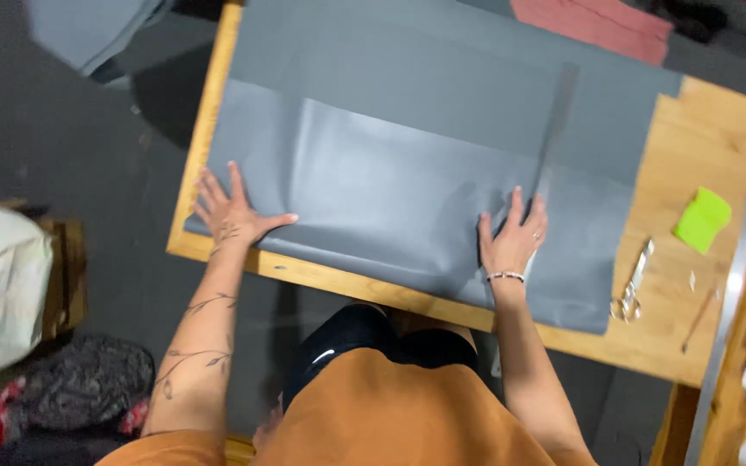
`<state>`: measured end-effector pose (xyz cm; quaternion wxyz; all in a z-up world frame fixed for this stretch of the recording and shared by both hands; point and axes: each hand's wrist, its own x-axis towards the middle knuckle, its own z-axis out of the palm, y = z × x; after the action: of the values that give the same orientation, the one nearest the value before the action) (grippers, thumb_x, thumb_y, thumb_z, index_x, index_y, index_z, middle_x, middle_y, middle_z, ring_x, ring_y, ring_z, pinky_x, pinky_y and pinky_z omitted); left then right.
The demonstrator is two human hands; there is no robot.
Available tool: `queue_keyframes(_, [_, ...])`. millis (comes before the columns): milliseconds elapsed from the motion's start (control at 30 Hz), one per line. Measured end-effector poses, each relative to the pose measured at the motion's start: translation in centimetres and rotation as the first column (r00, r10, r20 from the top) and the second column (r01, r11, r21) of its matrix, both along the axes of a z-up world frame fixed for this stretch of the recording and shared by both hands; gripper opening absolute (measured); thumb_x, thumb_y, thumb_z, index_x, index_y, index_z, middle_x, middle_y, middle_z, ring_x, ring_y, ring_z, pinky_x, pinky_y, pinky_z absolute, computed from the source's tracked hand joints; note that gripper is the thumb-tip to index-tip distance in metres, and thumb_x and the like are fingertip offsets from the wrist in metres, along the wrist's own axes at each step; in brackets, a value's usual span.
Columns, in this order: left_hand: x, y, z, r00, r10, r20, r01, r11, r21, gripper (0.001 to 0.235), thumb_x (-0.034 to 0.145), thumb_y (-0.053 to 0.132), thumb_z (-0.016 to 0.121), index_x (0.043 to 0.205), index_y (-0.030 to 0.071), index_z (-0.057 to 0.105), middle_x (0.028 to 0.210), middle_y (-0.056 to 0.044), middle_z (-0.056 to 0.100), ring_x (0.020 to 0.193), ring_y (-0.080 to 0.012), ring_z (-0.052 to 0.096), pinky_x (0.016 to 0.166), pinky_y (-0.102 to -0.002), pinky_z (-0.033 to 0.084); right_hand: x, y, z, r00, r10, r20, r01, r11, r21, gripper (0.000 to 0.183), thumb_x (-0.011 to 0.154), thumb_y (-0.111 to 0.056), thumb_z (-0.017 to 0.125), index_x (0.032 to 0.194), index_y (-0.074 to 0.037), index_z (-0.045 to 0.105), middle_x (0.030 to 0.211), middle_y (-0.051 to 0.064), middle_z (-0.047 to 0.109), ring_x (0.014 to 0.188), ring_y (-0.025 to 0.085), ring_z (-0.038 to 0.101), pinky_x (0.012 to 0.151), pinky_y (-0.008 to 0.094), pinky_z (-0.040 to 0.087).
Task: Measuring, marking, and cutting a large piece of grey fabric on a wooden workbench using a metal ruler and scissors.
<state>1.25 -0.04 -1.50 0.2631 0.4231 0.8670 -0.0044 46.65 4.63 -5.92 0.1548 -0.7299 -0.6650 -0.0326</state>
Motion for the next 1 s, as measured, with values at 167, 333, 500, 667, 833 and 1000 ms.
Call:
queue_keyframes(167, [-0.9, -0.7, -1.3, 0.999, -0.032, 0.033, 0.027, 0.991, 0.134, 0.154, 0.043, 0.081, 0.082, 0.164, 0.02, 0.01, 0.166, -0.027, -0.004, 0.154, -0.0445, -0.001, 0.118, -0.07, 0.008, -5.3, -0.1, -0.5, 0.964, 0.248, -0.098, -0.264, 0.937, -0.228, 0.078, 0.092, -0.059, 0.062, 0.157, -0.023, 0.04, 0.162, 0.021, 0.024, 0.15, 0.043, 0.022, 0.118, 0.062, 0.021])
queue_keyframes(333, [-1.6, -1.5, -3.4, 0.999, -0.034, 0.003, 0.033, 0.98, 0.198, 0.153, 0.044, 0.085, 0.08, 0.164, 0.019, 0.011, 0.166, -0.027, -0.001, 0.154, -0.0439, -0.001, 0.118, -0.07, 0.005, -4.5, -1.1, -2.7, 0.974, 0.227, -0.012, -0.219, 0.921, -0.323, 0.079, 0.094, -0.067, 0.048, 0.161, -0.028, 0.031, 0.167, 0.019, 0.018, 0.153, 0.042, 0.015, 0.12, 0.065, 0.013])
queue_keyframes(500, [-1.8, -1.4, -4.0, 1.0, -0.013, -0.011, 0.015, 0.981, 0.196, 0.156, 0.041, 0.088, 0.077, 0.164, 0.018, 0.011, 0.167, -0.026, -0.001, 0.155, -0.0434, -0.003, 0.119, -0.068, 0.0, -4.2, -0.9, -3.9, 0.964, 0.263, 0.026, -0.246, 0.929, -0.278, 0.078, 0.096, -0.067, 0.045, 0.161, -0.027, 0.028, 0.167, 0.019, 0.017, 0.152, 0.043, 0.015, 0.119, 0.066, 0.011])
queue_keyframes(667, [-1.7, -0.8, -4.2, 1.0, 0.027, 0.016, -0.029, 0.991, 0.131, 0.161, 0.04, 0.085, 0.08, 0.164, 0.015, 0.006, 0.166, -0.026, -0.007, 0.153, -0.0452, -0.01, 0.118, -0.068, -0.005, -4.5, -1.1, -3.7, 0.976, 0.218, 0.003, -0.204, 0.917, -0.342, 0.078, 0.097, -0.068, 0.039, 0.163, -0.03, 0.021, 0.17, 0.015, 0.007, 0.154, 0.04, 0.004, 0.12, 0.065, 0.003])
queue_keyframes(833, [1.4, 3.0, -1.3, 0.996, 0.094, 0.012, -0.094, 0.968, 0.231, 0.145, 0.054, 0.09, 0.07, 0.158, 0.0, 0.024, 0.163, -0.035, 0.005, 0.153, -0.048, -0.004, 0.117, -0.067, -0.007, -4.4, -1.0, -4.3, 0.974, 0.226, 0.009, -0.21, 0.917, -0.339, 0.079, 0.097, -0.068, 0.037, 0.163, -0.029, 0.02, 0.17, 0.014, 0.005, 0.155, 0.039, 0.002, 0.119, 0.066, 0.001])
queue_keyframes(1000, [3.7, 9.0, -5.2, 0.997, -0.069, -0.017, 0.07, 0.918, 0.389, 0.123, 0.07, 0.087, 0.065, 0.159, 0.011, 0.029, 0.165, -0.03, 0.003, 0.155, -0.0448, 0.002, 0.121, -0.068, 0.005, -4.6, -1.2, -4.1, 0.972, 0.233, 0.017, -0.214, 0.919, -0.33, 0.078, 0.097, -0.067, 0.037, 0.163, -0.029, 0.019, 0.169, 0.016, 0.006, 0.155, 0.04, 0.002, 0.118, 0.065, 0.002])
